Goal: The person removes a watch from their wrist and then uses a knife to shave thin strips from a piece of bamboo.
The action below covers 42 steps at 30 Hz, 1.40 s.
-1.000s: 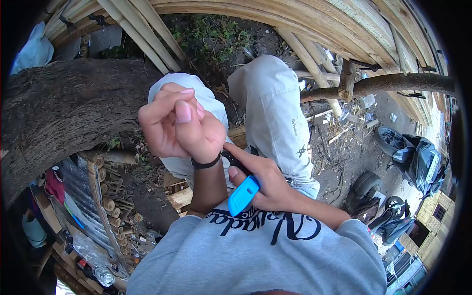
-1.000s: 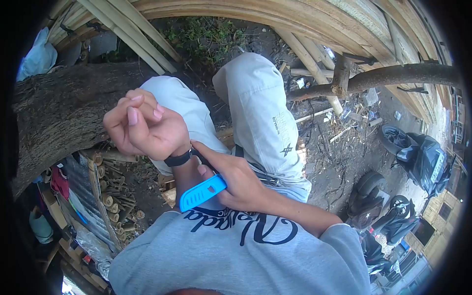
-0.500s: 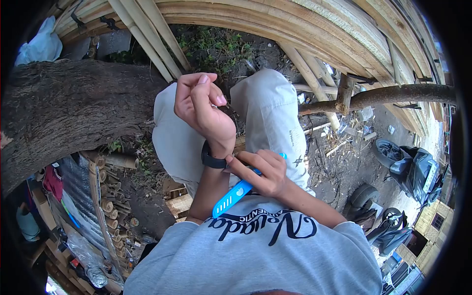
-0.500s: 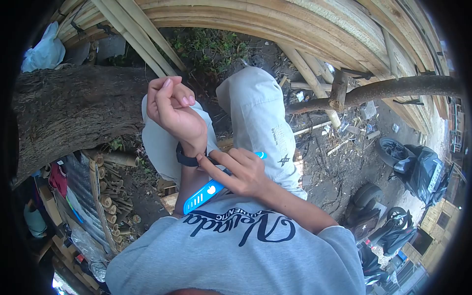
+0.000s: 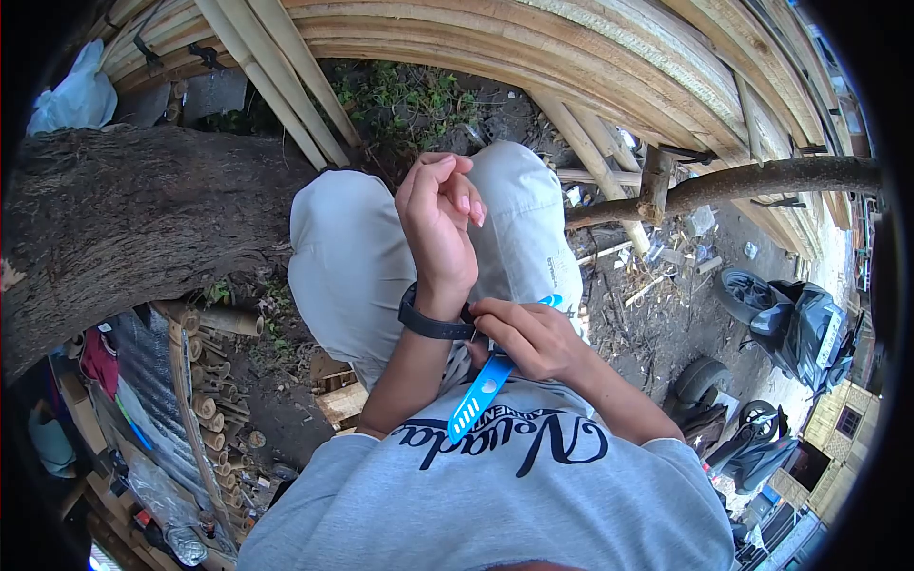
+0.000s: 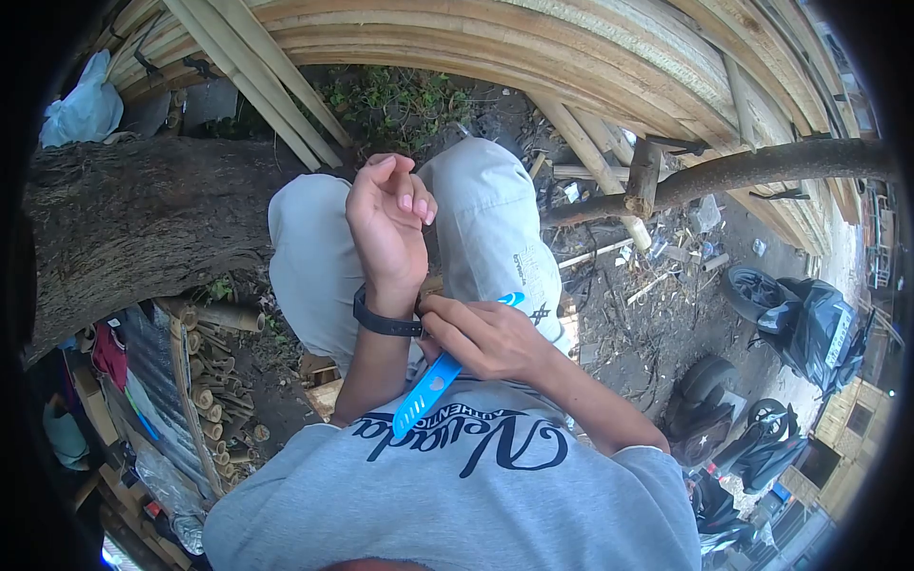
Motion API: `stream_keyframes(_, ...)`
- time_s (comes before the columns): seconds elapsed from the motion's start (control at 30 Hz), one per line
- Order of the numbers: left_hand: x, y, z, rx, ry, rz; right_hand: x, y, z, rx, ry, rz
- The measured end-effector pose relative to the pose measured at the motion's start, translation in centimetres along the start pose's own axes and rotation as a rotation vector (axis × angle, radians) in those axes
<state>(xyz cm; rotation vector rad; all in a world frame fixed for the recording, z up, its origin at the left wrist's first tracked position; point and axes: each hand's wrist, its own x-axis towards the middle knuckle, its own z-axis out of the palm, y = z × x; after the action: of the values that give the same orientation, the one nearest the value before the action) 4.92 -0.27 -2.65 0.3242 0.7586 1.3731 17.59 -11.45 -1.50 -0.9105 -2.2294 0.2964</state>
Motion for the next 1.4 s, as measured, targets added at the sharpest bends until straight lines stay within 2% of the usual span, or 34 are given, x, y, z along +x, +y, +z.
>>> stream_keyframes(0.07, 0.1, 0.0, 0.0, -0.068, -0.008, -0.059, 0.0, -0.2, -0.2, 0.122, -0.071, 0.093)
stream_keyframes(0.13, 0.5, 0.2, -0.7, -0.133, -0.011, -0.117, -0.2, -0.3, -0.1, 0.151, -0.034, 0.097)
stream_keyframes(0.2, 1.7, 0.9, -2.5, -0.530, -0.177, -0.465, -0.5, -0.1, -0.1, 0.174, 0.005, 0.099)
stream_keyframes(0.23, 1.9, 1.1, -3.1, -0.614, -0.205, -0.558, -0.8, 0.1, 0.1, 0.198, 0.044, 0.097)
stream_keyframes(0.27, 2.0, 1.0, -3.3, -0.615, -0.205, -0.556, -0.9, 0.2, 0.3, 0.221, 0.083, 0.093)
stream_keyframes(0.3, 2.0, 1.1, -3.4, -0.651, -0.271, -0.563, -0.7, -0.4, 0.1, 0.315, 0.115, 0.224)
stream_keyframes(0.33, 1.8, 1.2, -3.4, -0.686, -0.337, -0.569, -0.8, -0.6, 0.2, 0.317, 0.114, 0.222)
stream_keyframes(0.37, 1.5, 1.5, -3.4, -0.685, -0.338, -0.567, -1.0, -0.7, 0.3, 0.485, 0.203, 0.358)
stream_keyframes(0.43, -0.3, 2.8, -2.2, -0.105, -0.491, -0.406, 0.1, -1.7, -0.5, 0.792, 0.328, 0.667)
stream_keyframes(0.47, -1.2, 2.7, -2.5, -0.105, -0.502, -0.400, 1.6, -1.4, -1.8, 0.785, 0.331, 0.657)
stream_keyframes(0.53, -2.8, 1.9, -3.6, 0.483, -0.704, -0.488, 4.2, -0.1, -3.7, 0.461, 0.194, 0.560)
stream_keyframes(0.57, -3.4, 1.5, -3.5, 0.485, -0.715, -0.478, 4.4, 0.3, -4.1, 0.506, 0.158, 0.721)
stream_keyframes(0.6, -4.0, 1.1, -3.1, 0.488, -0.762, -0.369, 5.2, 0.6, -4.3, 0.676, 0.272, 0.871)
stream_keyframes(0.63, -4.1, 0.8, -2.6, 0.490, -0.806, -0.259, 6.5, 1.0, -5.2, 0.691, 0.295, 0.995)
stream_keyframes(0.67, -3.8, 0.9, -2.2, 0.493, -0.811, -0.250, 7.7, 1.7, -6.0, 0.708, 0.315, 1.122)
stream_keyframes(0.73, -3.0, 1.3, -1.3, 0.355, -0.798, -0.463, 8.5, 4.5, -6.5, 0.656, 0.428, 1.047)
stream_keyframes(0.77, -2.5, 1.2, -1.0, 0.290, -0.753, -0.505, 9.1, 5.5, -6.9, 0.589, 0.447, 1.046)
stream_keyframes(0.87, -1.5, 2.3, 0.2, 0.323, -0.790, -0.496, 9.2, 8.1, -7.8, 0.516, 0.403, 1.037)
stream_keyframes(0.93, -1.5, 2.2, 0.4, 0.325, -0.793, -0.486, 9.0, 8.7, -7.9, 0.059, 0.325, 1.004)
stream_keyframes(0.97, -1.5, 2.2, 0.4, 0.327, -0.798, -0.483, 8.6, 8.4, -7.9, -0.164, 0.341, 0.859)
stream_keyframes(1.03, -1.4, 1.9, 0.6, 0.439, -0.782, -0.521, 7.7, 6.4, -9.0, -0.080, 0.156, 0.514)
stream_keyframes(1.07, -1.4, 1.7, 0.7, 0.551, -0.765, -0.567, 6.5, 6.2, -9.5, 0.007, -0.068, 0.399)
stream_keyframes(1.1, -1.4, 2.5, 1.9, 0.741, -0.786, -0.562, 5.6, 5.7, -9.6, 0.107, -0.181, 0.421)
stream_keyframes(1.13, -1.0, 2.4, 2.3, 0.742, -0.788, -0.553, 4.9, 5.5, -9.7, 0.203, -0.295, 0.441)
stream_keyframes(1.2, 0.1, 1.9, 2.8, 0.839, -0.971, -0.585, 3.7, 5.6, -10.2, 0.160, -0.242, 0.482)
stream_keyframes(1.27, 1.1, 1.1, 4.0, 0.851, -1.015, -0.549, 3.3, 6.1, -11.5, 0.123, -0.191, 0.523)
stream_keyframes(1.33, 1.8, 2.7, 7.3, 1.219, -1.228, -0.244, 3.5, 6.6, -13.7, 0.165, -0.277, 0.767)
stream_keyframes(1.37, 2.2, 3.5, 9.3, 1.051, -1.180, -0.506, 3.4, 7.6, -14.8, 0.324, -0.250, 0.799)
stream_keyframes(1.4, 2.5, 3.2, 10.3, 0.879, -1.156, -0.539, 2.1, 9.9, -15.9, 0.467, -0.214, 0.778)
